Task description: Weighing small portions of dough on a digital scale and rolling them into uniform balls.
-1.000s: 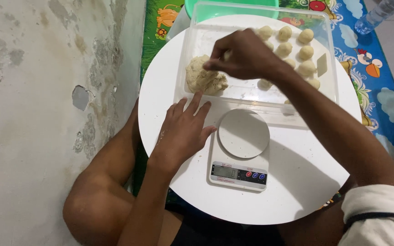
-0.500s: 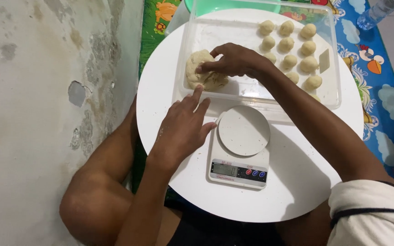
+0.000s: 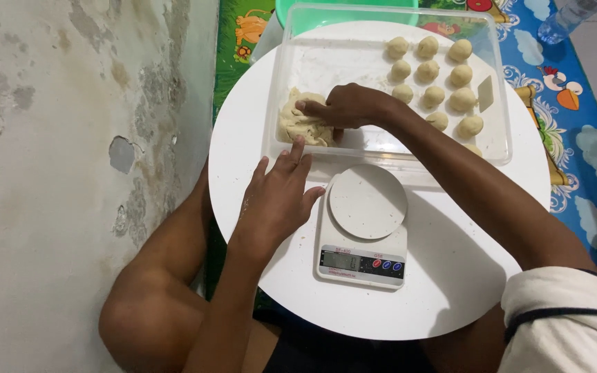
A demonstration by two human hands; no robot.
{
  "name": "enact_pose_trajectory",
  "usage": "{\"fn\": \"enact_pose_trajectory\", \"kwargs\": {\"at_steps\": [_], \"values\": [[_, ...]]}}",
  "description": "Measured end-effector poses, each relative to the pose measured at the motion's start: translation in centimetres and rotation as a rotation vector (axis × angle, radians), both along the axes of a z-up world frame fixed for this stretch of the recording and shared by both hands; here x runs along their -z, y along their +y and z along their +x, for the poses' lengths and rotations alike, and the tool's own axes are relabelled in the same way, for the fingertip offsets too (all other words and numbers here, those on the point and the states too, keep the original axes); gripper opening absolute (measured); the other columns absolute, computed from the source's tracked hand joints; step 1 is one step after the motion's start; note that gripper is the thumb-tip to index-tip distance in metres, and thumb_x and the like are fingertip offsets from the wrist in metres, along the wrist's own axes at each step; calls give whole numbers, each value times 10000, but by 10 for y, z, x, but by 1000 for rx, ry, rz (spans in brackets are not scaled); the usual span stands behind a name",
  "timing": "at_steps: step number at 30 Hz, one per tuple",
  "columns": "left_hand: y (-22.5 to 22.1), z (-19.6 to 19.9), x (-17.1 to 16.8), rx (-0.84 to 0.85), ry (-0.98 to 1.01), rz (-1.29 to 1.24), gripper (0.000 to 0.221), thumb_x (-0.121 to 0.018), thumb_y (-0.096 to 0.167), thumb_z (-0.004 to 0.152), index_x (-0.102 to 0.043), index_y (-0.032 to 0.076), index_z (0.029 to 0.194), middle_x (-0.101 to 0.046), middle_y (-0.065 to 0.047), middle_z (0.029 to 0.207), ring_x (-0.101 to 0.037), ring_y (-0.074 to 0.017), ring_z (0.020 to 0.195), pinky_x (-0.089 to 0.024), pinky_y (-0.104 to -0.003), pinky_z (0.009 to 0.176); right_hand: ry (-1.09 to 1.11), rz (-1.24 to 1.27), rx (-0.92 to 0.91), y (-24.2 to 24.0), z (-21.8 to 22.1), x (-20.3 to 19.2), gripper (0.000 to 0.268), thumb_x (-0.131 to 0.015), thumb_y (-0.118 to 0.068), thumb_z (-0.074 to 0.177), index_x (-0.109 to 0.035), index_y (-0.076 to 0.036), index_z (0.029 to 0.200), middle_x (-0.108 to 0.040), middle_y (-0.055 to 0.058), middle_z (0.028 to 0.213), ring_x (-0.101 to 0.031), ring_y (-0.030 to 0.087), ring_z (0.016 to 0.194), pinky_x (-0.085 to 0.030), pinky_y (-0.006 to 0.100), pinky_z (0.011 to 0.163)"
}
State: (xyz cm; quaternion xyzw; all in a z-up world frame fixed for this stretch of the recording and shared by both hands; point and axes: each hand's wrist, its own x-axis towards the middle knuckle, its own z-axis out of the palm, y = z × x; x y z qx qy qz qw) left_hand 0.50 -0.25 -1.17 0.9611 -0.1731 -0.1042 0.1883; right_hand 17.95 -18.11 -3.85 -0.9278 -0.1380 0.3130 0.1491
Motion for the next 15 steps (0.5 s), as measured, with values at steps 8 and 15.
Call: {"fn": "enact_pose_trajectory", "kwargs": {"at_steps": [8, 15], "values": [[-2, 14, 16, -65, -427, 59, 773, -820, 399, 787, -503, 104, 1427, -604, -136, 1388, -574, -364, 1216, -373, -540, 1043, -266, -174, -231, -5, -24, -58, 852, -347, -791, 945, -585, -116, 1407, -690, 213, 1229, -662, 432, 1149, -524, 593, 972], [17, 106, 33, 186, -307, 180, 1646, -992, 710, 442, -137, -110, 1585, 4, -343, 1654, 40, -511, 1523, -23, -592, 1232, -165, -170, -363, -20, -38, -60, 1459, -923, -646, 478, -152, -209, 1636, -343, 52, 1638, -564, 359, 1300, -395, 577, 1154]]}}
